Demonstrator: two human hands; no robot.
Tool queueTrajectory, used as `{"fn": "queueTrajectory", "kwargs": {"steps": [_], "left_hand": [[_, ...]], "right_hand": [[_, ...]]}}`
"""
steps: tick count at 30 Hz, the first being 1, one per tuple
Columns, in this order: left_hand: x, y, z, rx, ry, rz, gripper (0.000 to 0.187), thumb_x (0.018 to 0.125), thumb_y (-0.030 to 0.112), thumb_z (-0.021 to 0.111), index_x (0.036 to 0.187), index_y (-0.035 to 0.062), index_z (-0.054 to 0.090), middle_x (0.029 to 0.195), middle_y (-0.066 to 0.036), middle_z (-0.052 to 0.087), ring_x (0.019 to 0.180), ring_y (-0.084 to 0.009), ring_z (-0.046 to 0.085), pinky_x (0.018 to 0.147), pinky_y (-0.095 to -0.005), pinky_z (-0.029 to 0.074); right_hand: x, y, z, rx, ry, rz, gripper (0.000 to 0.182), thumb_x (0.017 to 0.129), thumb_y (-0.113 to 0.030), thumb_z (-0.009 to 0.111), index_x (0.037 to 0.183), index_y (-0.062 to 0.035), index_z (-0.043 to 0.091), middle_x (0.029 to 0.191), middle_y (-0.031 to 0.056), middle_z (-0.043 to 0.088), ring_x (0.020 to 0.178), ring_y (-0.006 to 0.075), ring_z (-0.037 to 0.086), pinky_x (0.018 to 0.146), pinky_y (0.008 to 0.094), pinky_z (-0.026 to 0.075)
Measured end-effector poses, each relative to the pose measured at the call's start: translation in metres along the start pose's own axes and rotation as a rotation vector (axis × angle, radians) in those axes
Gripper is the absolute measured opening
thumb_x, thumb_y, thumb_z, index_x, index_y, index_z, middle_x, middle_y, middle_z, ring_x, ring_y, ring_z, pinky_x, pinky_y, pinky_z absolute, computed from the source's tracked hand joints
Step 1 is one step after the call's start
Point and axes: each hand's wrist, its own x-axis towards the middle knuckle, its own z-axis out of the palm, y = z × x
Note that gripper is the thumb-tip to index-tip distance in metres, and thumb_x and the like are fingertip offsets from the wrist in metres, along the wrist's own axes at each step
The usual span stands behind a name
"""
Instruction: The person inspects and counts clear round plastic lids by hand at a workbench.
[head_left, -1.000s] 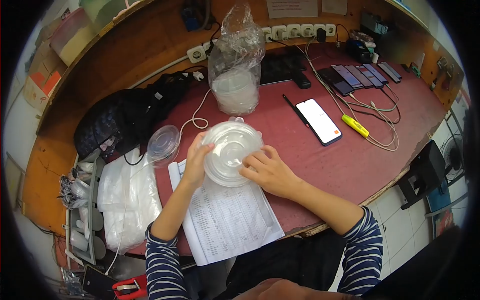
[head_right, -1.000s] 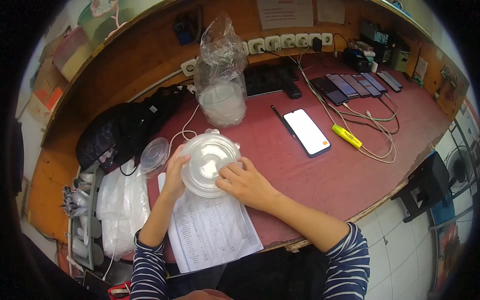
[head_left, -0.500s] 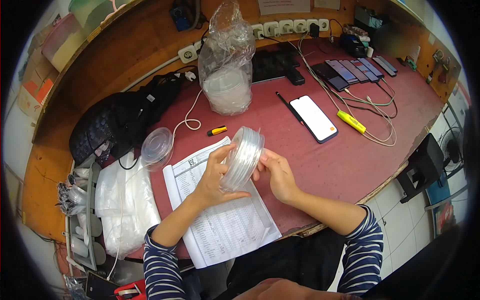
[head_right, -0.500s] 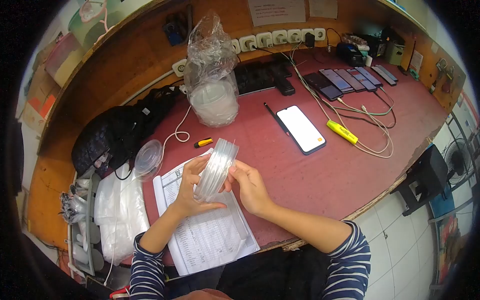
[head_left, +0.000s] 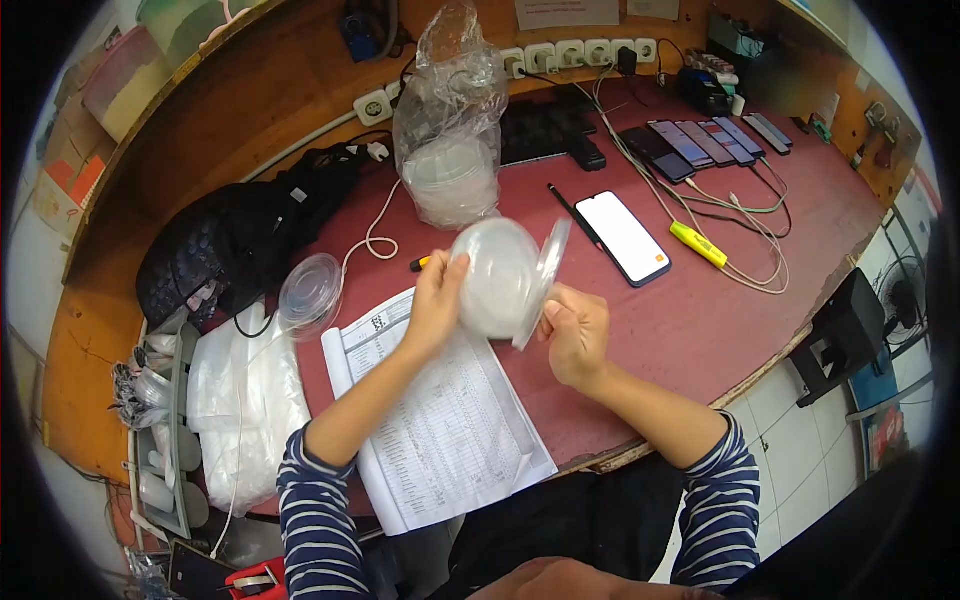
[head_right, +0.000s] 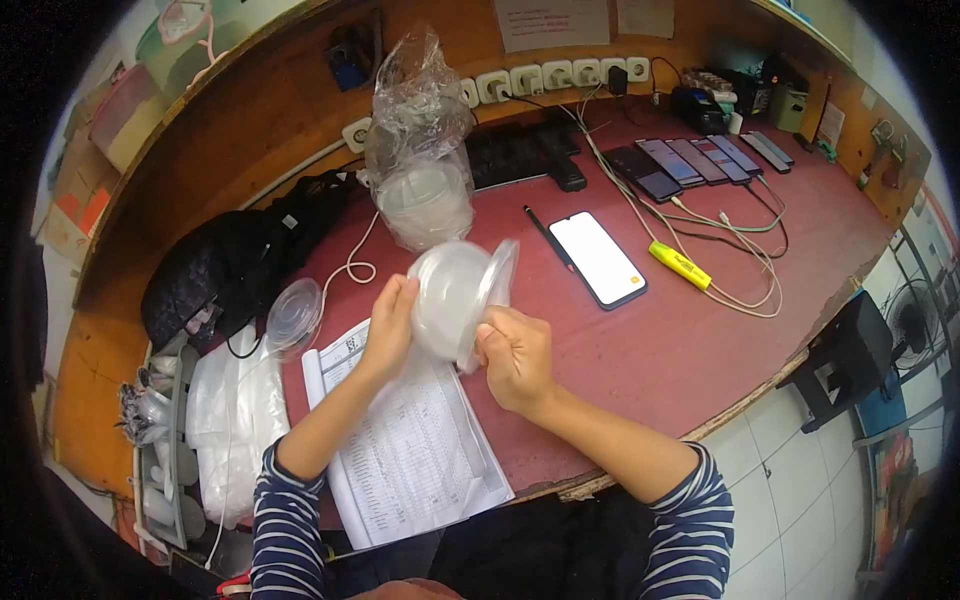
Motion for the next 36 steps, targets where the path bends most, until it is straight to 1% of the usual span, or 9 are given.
{"fn": "queueTrajectory", "kwargs": {"steps": [4, 6, 10, 13, 16, 20, 22, 26, 36], "left_hand": [[0.019, -0.01, 0.008, 0.283, 0.179, 0.256, 0.031, 0.085, 0.026, 0.055, 0.105, 0.0027, 0.047, 0.115, -0.013, 0.041, 0.105, -0.0164, 0.04, 0.083, -0.0291, 0.038], [0.0, 0.009, 0.016, 0.34, 0.19, 0.631, 0.039, 0.083, 0.023, 0.056, 0.115, 0.0038, 0.043, 0.111, -0.014, 0.04, 0.103, -0.0191, 0.04, 0.081, -0.0273, 0.039], [-0.059, 0.036, 0.026, 0.472, -0.154, 0.948, 0.023, 0.077, 0.012, 0.063, 0.093, 0.0024, 0.051, 0.085, -0.011, 0.048, 0.077, -0.0194, 0.047, 0.063, -0.0266, 0.041], [-0.075, 0.033, 0.022, 0.419, -0.153, 0.89, 0.019, 0.076, 0.013, 0.064, 0.084, 0.0027, 0.051, 0.075, -0.008, 0.048, 0.064, -0.0172, 0.045, 0.055, -0.0261, 0.038], [-0.075, 0.026, 0.014, 0.455, -0.176, 0.915, 0.02, 0.076, 0.011, 0.065, 0.087, 0.0021, 0.051, 0.076, -0.008, 0.047, 0.066, -0.0165, 0.048, 0.055, -0.0244, 0.042], [-0.08, 0.025, 0.023, 0.141, -0.004, 0.744, 0.023, 0.073, 0.008, 0.066, 0.09, 0.0011, 0.051, 0.079, -0.01, 0.051, 0.069, -0.0181, 0.054, 0.056, -0.0244, 0.047], [-0.078, 0.027, 0.013, 0.471, -0.02, 0.967, 0.026, 0.07, 0.006, 0.067, 0.091, 0.0007, 0.054, 0.081, -0.012, 0.057, 0.068, -0.0185, 0.06, 0.055, -0.0235, 0.05], [-0.074, 0.036, 0.008, 0.652, -0.002, 1.053, 0.026, 0.066, 0.005, 0.068, 0.089, 0.0009, 0.056, 0.078, -0.011, 0.061, 0.061, -0.0166, 0.061, 0.051, -0.0225, 0.049], [-0.075, 0.033, 0.017, 0.624, 0.058, 0.712, 0.024, 0.064, 0.0, 0.066, 0.086, 0.0001, 0.057, 0.065, -0.007, 0.062, 0.056, -0.0138, 0.064, 0.052, -0.0205, 0.05]], "right_hand": [[0.005, -0.005, -0.005, 0.065, 0.054, 0.04, 0.03, 0.083, -0.008, 0.043, 0.055, -0.0016, 0.042, 0.05, 0.006, 0.043, 0.045, 0.0125, 0.043, 0.044, 0.0267, 0.033], [0.008, -0.006, -0.009, -0.105, -0.051, 0.037, 0.027, 0.082, -0.009, 0.044, 0.056, -0.0019, 0.042, 0.052, 0.007, 0.043, 0.047, 0.0176, 0.043, 0.046, 0.0305, 0.034], [0.001, -0.008, -0.003, -0.188, -0.306, -0.148, 0.025, 0.083, -0.012, 0.045, 0.06, -0.0018, 0.043, 0.056, 0.0086, 0.043, 0.051, 0.0237, 0.044, 0.051, 0.0345, 0.035], [-0.006, -0.01, 0.003, 0.091, -0.438, -0.174, 0.022, 0.083, -0.013, 0.046, 0.063, -0.0024, 0.044, 0.058, 0.0109, 0.042, 0.056, 0.028, 0.045, 0.053, 0.035, 0.036], [-0.012, -0.017, 0.004, 0.015, -0.474, 0.075, 0.02, 0.083, -0.013, 0.046, 0.066, -0.0033, 0.044, 0.058, 0.0111, 0.042, 0.057, 0.0284, 0.046, 0.052, 0.0342, 0.036], [-0.008, -0.019, 0.007, -0.062, -0.489, 0.09, 0.015, 0.083, -0.011, 0.047, 0.069, -0.0035, 0.045, 0.062, 0.0117, 0.045, 0.059, 0.0294, 0.048, 0.052, 0.0349, 0.038], [-0.007, -0.017, 0.008, -0.227, -0.509, -0.095, 0.009, 0.08, -0.007, 0.049, 0.072, -0.0037, 0.045, 0.067, 0.0125, 0.047, 0.061, 0.031, 0.049, 0.054, 0.037, 0.039], [-0.003, -0.008, 0.01, -0.253, -0.464, -0.244, 0.007, 0.076, -0.004, 0.051, 0.072, -0.0036, 0.045, 0.07, 0.0129, 0.048, 0.063, 0.0314, 0.05, 0.055, 0.0376, 0.04], [-0.01, -0.001, 0.015, -0.308, -0.282, -0.207, 0.014, 0.07, -0.003, 0.056, 0.063, -0.0025, 0.044, 0.057, 0.0119, 0.044, 0.05, 0.0279, 0.047, 0.047, 0.0357, 0.039]]}}
